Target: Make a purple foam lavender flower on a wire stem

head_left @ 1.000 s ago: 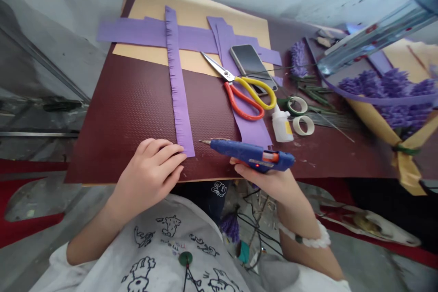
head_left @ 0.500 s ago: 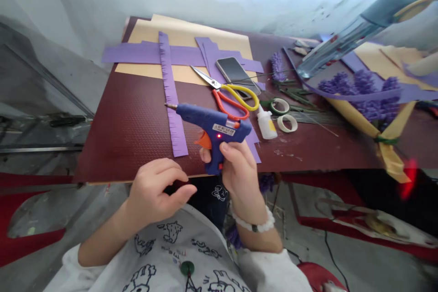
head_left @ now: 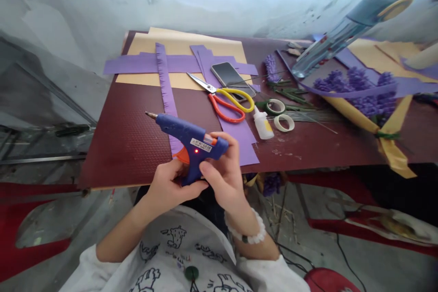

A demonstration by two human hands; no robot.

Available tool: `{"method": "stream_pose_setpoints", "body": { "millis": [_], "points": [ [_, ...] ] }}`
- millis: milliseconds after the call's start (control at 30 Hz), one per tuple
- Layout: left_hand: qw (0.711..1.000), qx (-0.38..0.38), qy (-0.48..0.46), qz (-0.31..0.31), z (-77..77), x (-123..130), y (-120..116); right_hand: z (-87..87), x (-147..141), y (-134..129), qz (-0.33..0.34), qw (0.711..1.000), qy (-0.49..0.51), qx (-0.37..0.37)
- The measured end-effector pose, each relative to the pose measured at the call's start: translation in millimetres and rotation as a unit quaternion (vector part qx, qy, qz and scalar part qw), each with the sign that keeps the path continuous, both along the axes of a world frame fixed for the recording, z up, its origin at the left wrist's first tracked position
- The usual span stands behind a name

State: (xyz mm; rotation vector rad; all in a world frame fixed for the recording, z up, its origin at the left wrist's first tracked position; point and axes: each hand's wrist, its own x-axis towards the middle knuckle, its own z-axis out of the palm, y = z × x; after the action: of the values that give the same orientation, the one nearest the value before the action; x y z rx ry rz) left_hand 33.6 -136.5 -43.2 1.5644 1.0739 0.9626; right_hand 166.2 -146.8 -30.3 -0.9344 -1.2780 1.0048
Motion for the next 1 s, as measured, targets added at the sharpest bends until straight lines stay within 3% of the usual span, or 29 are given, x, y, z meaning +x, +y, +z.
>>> {"method": "stream_pose_setpoints", "body": {
  "millis": [100,167,300,467,600,700,800,867,1000],
  "points": [
    [1.0,0.002,0.0,-0.024,0.4,-5.5,1.5,6.4,19.7,0.6,-0.061,0.989,-0.096,0.096],
    [0.998,0.006,0.003,-0.06,2.6,-9.2,3.8,14.1,33.9,-0.8,-0.056,0.979,-0.154,0.12],
    [0.993,0.025,0.017,-0.113,7.0,-13.0,6.5,25.9,53.9,-4.2,-0.008,0.98,-0.165,0.107],
    [0.99,0.036,0.039,-0.134,5.3,-13.3,5.7,25.6,63.5,-3.1,0.009,0.98,-0.17,0.099],
    [0.986,0.064,0.044,-0.145,4.8,-13.2,6.9,28.6,75.5,2.8,0.071,0.974,-0.189,0.1],
    [0.982,0.091,0.044,-0.159,7.2,-12.8,8.1,35.1,88.1,9.4,0.159,0.957,-0.223,0.095],
    [0.978,0.09,0.057,-0.181,8.9,-12.6,7.8,38.6,95.6,14.0,0.202,0.943,-0.247,0.095],
    [0.977,0.078,0.064,-0.186,8.9,-12.8,6.9,36.1,95.3,13.7,0.196,0.945,-0.244,0.096],
    [0.983,0.061,0.068,-0.157,7.1,-12.9,6.1,17.6,82.8,5.3,0.114,0.981,-0.147,0.059]
  ]
}}
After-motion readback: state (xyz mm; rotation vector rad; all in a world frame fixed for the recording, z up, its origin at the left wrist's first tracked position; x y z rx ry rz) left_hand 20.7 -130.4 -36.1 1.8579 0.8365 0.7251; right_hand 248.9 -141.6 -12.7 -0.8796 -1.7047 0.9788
